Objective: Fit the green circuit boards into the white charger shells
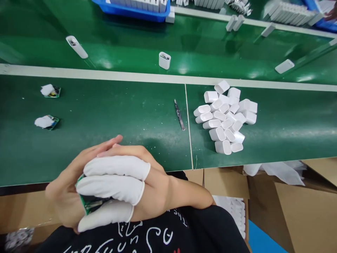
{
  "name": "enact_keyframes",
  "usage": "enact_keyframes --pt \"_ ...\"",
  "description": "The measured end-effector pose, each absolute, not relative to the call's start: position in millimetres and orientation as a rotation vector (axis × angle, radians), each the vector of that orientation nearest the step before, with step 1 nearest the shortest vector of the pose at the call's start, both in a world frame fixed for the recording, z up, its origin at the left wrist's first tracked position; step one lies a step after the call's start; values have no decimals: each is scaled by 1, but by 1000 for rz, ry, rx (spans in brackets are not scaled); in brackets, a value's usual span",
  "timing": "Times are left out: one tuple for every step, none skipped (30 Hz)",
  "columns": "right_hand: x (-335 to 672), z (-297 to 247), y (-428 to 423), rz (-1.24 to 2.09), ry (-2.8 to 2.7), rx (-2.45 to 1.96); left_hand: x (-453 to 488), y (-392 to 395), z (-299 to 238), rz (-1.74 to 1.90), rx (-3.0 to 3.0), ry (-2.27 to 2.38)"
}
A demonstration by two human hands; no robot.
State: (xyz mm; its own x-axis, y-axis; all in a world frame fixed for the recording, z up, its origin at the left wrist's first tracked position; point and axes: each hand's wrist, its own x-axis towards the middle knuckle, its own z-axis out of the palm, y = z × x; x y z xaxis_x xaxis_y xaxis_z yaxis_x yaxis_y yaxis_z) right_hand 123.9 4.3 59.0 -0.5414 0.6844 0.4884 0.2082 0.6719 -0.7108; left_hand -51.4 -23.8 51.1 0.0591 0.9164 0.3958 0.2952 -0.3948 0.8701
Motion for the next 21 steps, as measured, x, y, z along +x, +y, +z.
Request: enact_keyframes --pt "123 60 7 741 -2058 -641 -52 -24 49 1351 1758 1219" --pt "121 61 9 710 -2000 -595 -53 -24 48 1336 1769 1226" --pt "119 63 11 683 -1946 -569 -54 -25 47 1316 1782 1235" --pt "118 65 12 675 -1922 -566 -54 -25 47 1303 1791 1250" --pt "117 67 12 682 -1911 -587 -53 -25 48 1294 1797 1265" --pt "116 68 12 699 -1913 -615 -53 -25 48 1292 1802 1279" --pt "116 69 12 714 -1911 -631 -52 -25 49 1298 1803 1295" --pt "116 69 10 725 -1913 -641 -51 -25 50 1302 1808 1305" --pt "116 68 9 723 -1910 -649 -50 -24 50 1303 1812 1311" --pt "116 66 8 717 -1909 -657 -49 -24 50 1300 1818 1310" --pt "116 64 7 705 -1912 -669 -49 -24 49 1299 1819 1307" --pt "116 62 5 703 -1902 -697 -48 -23 48 1304 1816 1304" --pt "115 60 4 734 -1873 -739 -47 -22 45 1311 1808 1302" --pt "114 57 4 813 -1822 -779 -47 -21 43 1329 1799 1295" --pt "113 55 3 949 -1748 -809 -46 -19 39 1357 1797 1287" --pt "113 53 4 1128 -1659 -828 -46 -18 36 1384 1810 1278" --pt "112 51 4 1313 -1558 -832 -46 -16 33 1407 1835 1267" --pt "111 49 5 1488 -1466 -826 -46 -14 30 1428 1875 1257" --pt "110 47 6 1607 -1382 -811 -46 -12 27 1442 1927 1238" --pt "110 45 8 1675 -1313 -806 -45 -10 25 1454 1986 1220" --pt "109 42 9 1696 -1262 -808 -44 -8 23 1464 2041 1205"
